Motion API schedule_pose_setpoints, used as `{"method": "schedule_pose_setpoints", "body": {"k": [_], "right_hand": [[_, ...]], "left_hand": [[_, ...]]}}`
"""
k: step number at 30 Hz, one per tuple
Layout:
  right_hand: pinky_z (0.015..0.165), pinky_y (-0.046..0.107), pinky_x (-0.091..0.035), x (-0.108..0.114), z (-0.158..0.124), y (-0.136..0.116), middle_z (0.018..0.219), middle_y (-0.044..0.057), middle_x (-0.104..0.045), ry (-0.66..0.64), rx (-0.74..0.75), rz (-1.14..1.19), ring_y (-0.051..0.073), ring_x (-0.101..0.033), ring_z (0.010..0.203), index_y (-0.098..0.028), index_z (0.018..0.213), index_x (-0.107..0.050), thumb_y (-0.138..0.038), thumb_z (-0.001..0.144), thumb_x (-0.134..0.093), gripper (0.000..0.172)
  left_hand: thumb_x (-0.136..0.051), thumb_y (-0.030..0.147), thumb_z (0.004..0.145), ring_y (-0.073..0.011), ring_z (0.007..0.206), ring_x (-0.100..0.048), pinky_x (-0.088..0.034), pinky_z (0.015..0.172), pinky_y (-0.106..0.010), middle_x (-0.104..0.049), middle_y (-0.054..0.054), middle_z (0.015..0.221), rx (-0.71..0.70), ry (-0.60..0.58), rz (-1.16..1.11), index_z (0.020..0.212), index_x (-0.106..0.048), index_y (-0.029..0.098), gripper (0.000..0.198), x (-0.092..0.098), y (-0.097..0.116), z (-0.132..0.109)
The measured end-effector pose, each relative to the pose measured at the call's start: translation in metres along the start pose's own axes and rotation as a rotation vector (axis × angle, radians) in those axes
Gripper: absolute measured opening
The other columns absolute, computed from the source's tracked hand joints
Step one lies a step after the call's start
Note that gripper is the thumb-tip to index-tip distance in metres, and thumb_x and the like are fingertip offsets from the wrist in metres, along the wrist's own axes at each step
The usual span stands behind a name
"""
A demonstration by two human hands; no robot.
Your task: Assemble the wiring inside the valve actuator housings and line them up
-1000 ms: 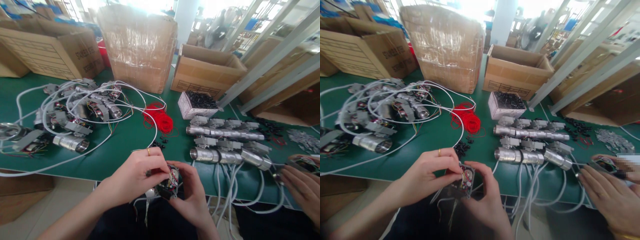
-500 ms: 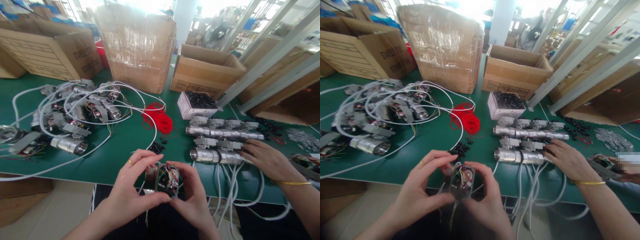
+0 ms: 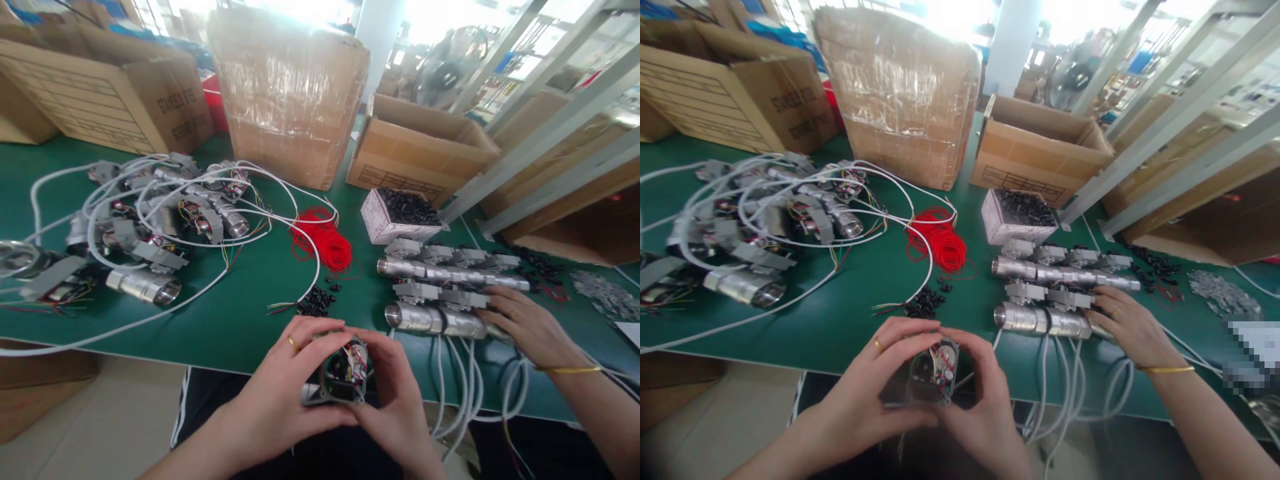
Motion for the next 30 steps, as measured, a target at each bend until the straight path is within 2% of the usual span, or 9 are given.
{"method": "schedule_pose_setpoints", "body": {"k": [2,6,9,10,12,18,21,26,30], "right_hand": [[0.102,0.037,-0.055,0.008,0.002,-0.005,0.127,0.006,-0.067,-0.069,-0.006,-0.060,0.025,-0.065,0.119,-0.031,0.132,-0.057,-0.008,0.074,-0.077,0.066],[0.105,0.039,-0.055,0.028,0.021,-0.018,0.132,0.006,-0.067,-0.352,-0.032,-0.183,0.024,-0.065,0.122,-0.031,0.138,-0.057,-0.004,0.082,-0.062,0.062],[0.085,0.034,-0.065,0.035,0.049,-0.017,0.118,0.009,-0.072,-0.211,-0.013,-0.319,0.022,-0.074,0.104,-0.024,0.128,-0.064,-0.013,0.095,-0.052,0.036],[0.078,0.033,-0.066,0.032,0.060,-0.014,0.112,0.011,-0.073,-0.148,-0.001,-0.386,0.021,-0.075,0.096,-0.021,0.123,-0.066,-0.016,0.098,-0.051,0.030],[0.072,0.034,-0.065,0.021,0.080,-0.004,0.104,0.012,-0.073,-0.133,0.026,-0.521,0.021,-0.074,0.086,-0.016,0.116,-0.068,-0.019,0.097,-0.052,0.025],[0.081,0.038,-0.059,-0.009,0.115,0.012,0.096,0.009,-0.068,-0.243,0.077,-0.716,0.022,-0.067,0.082,-0.017,0.103,-0.074,-0.002,0.084,-0.056,0.030],[0.083,0.040,-0.057,-0.012,0.119,0.010,0.092,0.010,-0.066,-0.274,0.085,-0.783,0.023,-0.065,0.081,-0.016,0.091,-0.074,-0.001,0.083,-0.056,0.025],[0.077,0.033,-0.056,-0.017,0.119,0.008,0.097,0.008,-0.065,-0.325,0.084,-0.825,0.019,-0.064,0.076,-0.017,0.098,-0.073,0.000,0.083,-0.058,0.028],[0.074,0.031,-0.054,-0.022,0.122,0.008,0.090,0.007,-0.065,-0.338,0.079,-0.843,0.019,-0.064,0.074,-0.018,0.086,-0.072,0.001,0.082,-0.058,0.024]], "left_hand": [[-0.088,0.026,0.078,-0.0288,0.126,-0.056,-0.049,0.108,-0.046,-0.057,-0.013,0.140,-0.004,-0.042,0.026,0.145,-0.042,0.028,0.081,-0.001,-0.002,-0.003],[-0.079,0.009,0.083,-0.0264,0.123,-0.057,-0.050,0.108,-0.043,-0.060,-0.012,0.135,-0.074,-0.026,0.044,0.147,-0.038,0.027,0.078,-0.002,-0.005,-0.006],[-0.082,0.010,0.079,-0.0259,0.118,-0.058,-0.050,0.106,-0.041,-0.063,-0.011,0.129,-0.090,0.008,0.006,0.142,-0.044,0.024,0.075,0.001,-0.004,-0.008],[-0.085,0.011,0.077,-0.0252,0.116,-0.059,-0.051,0.106,-0.040,-0.063,-0.010,0.127,-0.074,0.011,-0.009,0.139,-0.047,0.023,0.074,0.002,-0.003,-0.008],[-0.090,0.013,0.072,-0.0241,0.114,-0.060,-0.051,0.105,-0.038,-0.064,-0.008,0.125,-0.021,-0.003,-0.029,0.135,-0.051,0.023,0.075,0.006,-0.001,-0.009],[-0.091,0.014,0.071,-0.0253,0.119,-0.059,-0.049,0.108,-0.041,-0.065,-0.009,0.128,0.102,-0.072,-0.085,0.133,-0.056,0.020,0.071,0.011,0.001,-0.009],[-0.092,0.017,0.070,-0.0267,0.122,-0.058,-0.048,0.110,-0.044,-0.063,-0.011,0.131,0.158,-0.076,-0.120,0.136,-0.053,0.020,0.076,0.008,-0.002,-0.008],[-0.094,0.016,0.066,-0.0274,0.123,-0.057,-0.048,0.110,-0.045,-0.062,-0.009,0.132,0.198,-0.100,-0.147,0.136,-0.055,0.023,0.081,0.009,-0.003,-0.010],[-0.095,0.015,0.064,-0.0263,0.120,-0.059,-0.049,0.108,-0.043,-0.063,-0.008,0.128,0.208,-0.104,-0.172,0.132,-0.058,0.023,0.078,0.010,0.000,-0.009]]}}
Point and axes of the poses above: each hand's wrist, its own z-axis towards the middle knuckle, its own x-axis out of the back of the hand, y = z × x, the point moved 2 cm from there along z, towards the middle knuckle
